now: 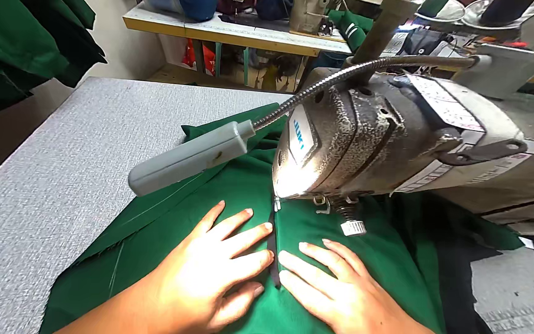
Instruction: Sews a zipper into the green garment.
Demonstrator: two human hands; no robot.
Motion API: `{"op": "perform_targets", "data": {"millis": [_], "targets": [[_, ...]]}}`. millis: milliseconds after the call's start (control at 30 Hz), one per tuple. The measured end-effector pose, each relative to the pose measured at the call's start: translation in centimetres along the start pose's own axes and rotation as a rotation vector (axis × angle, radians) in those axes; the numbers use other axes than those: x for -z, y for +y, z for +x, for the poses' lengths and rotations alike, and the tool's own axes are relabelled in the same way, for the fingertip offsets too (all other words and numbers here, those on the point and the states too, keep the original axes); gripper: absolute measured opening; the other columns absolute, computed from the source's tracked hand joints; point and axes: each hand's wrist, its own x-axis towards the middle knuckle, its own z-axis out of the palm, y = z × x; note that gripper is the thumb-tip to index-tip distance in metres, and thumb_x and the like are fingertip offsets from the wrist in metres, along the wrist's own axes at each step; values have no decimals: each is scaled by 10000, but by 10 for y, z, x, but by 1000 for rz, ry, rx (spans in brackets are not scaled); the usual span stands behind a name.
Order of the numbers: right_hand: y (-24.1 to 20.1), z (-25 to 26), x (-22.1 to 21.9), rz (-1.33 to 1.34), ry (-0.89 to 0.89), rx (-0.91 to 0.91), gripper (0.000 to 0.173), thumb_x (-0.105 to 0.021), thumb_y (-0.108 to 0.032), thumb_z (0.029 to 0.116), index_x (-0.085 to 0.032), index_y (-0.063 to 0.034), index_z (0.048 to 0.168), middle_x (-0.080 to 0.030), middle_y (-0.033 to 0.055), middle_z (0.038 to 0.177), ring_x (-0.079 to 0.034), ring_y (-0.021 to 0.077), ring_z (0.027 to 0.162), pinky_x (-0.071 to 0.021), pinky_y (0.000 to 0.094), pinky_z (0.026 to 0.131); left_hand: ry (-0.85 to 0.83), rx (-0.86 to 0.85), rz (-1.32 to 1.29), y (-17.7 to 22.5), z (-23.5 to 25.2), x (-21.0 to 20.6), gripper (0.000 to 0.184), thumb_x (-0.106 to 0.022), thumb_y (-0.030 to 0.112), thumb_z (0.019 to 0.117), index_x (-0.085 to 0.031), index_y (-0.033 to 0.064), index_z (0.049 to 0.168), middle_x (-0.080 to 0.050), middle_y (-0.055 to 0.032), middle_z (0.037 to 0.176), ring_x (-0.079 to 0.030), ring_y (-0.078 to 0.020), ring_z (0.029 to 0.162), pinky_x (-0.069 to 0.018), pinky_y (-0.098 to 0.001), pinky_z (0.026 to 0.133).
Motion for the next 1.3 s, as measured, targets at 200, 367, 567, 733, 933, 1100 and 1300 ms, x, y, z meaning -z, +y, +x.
{"op": "perform_targets", "data": {"millis": [200, 367, 567, 733, 933, 1100, 1300], "targets": [[29, 17, -6, -92, 101, 88, 737, -373, -786, 922, -604, -261, 1385, -557, -44, 1515, -490, 270, 1412, -388, 551, 1116, -28, 27, 32, -17, 17, 1, 399, -408, 481, 1029, -661, 299, 1279, -575, 28, 1486, -506, -281, 1407, -406, -663, 1083], [29, 25, -4, -142, 123, 82, 771, -350, -776, 936, -612, -206, 1384, -566, 13, 1508, -519, 284, 1386, -404, 542, 1108, 12, 37, 121, -7, 25, 2, 354, -449, 377, 1014, -657, 226, 1257, -582, 21, 1479, -487, -326, 1420, -383, -729, 1060], [16, 11, -7, -83, 58, -11, 898, -350, -790, 925, -498, -119, 1503, -494, 73, 1568, -436, 278, 1461, -293, 557, 1194, -125, 189, 4, 16, 9, 3, 612, -382, 658, 994, -538, 247, 1420, -485, -3, 1571, -390, -368, 1484, -270, -829, 1030], [27, -1, -14, -64, 149, 68, 837, -353, -777, 937, -539, -139, 1445, -552, 62, 1509, -466, 253, 1432, -295, 505, 1204, -154, 79, -42, -3, -3, 8, 659, -351, 668, 1000, -549, 188, 1407, -468, -26, 1584, -341, -335, 1515, -256, -769, 1106], [26, 7, -7, -85, 162, 112, 802, -366, -793, 919, -626, -158, 1335, -591, 38, 1471, -483, 273, 1414, -313, 507, 1188, -101, 13, 70, -2, 0, 12, 672, -313, 682, 1004, -599, 194, 1367, -541, -64, 1519, -429, -361, 1459, -323, -740, 1086], [22, 16, -5, -140, 119, 122, 802, -347, -836, 883, -666, -167, 1188, -633, 38, 1404, -530, 267, 1354, -352, 503, 1150, -66, -88, 54, 10, 29, 16, 454, -450, 565, 984, -577, 162, 1149, -530, -74, 1516, -438, -336, 1449, -411, -600, 1095], [16, 19, -3, -168, 108, 120, 776, -338, -840, 877, -668, -184, 1126, -612, 18, 1440, -548, 256, 1330, -357, 493, 1133, 0, -100, 60, -3, 26, 6, 558, -424, 527, 991, -594, 100, 1307, -621, -142, 1369, -577, -308, 1305, -468, -502, 1079]]}}
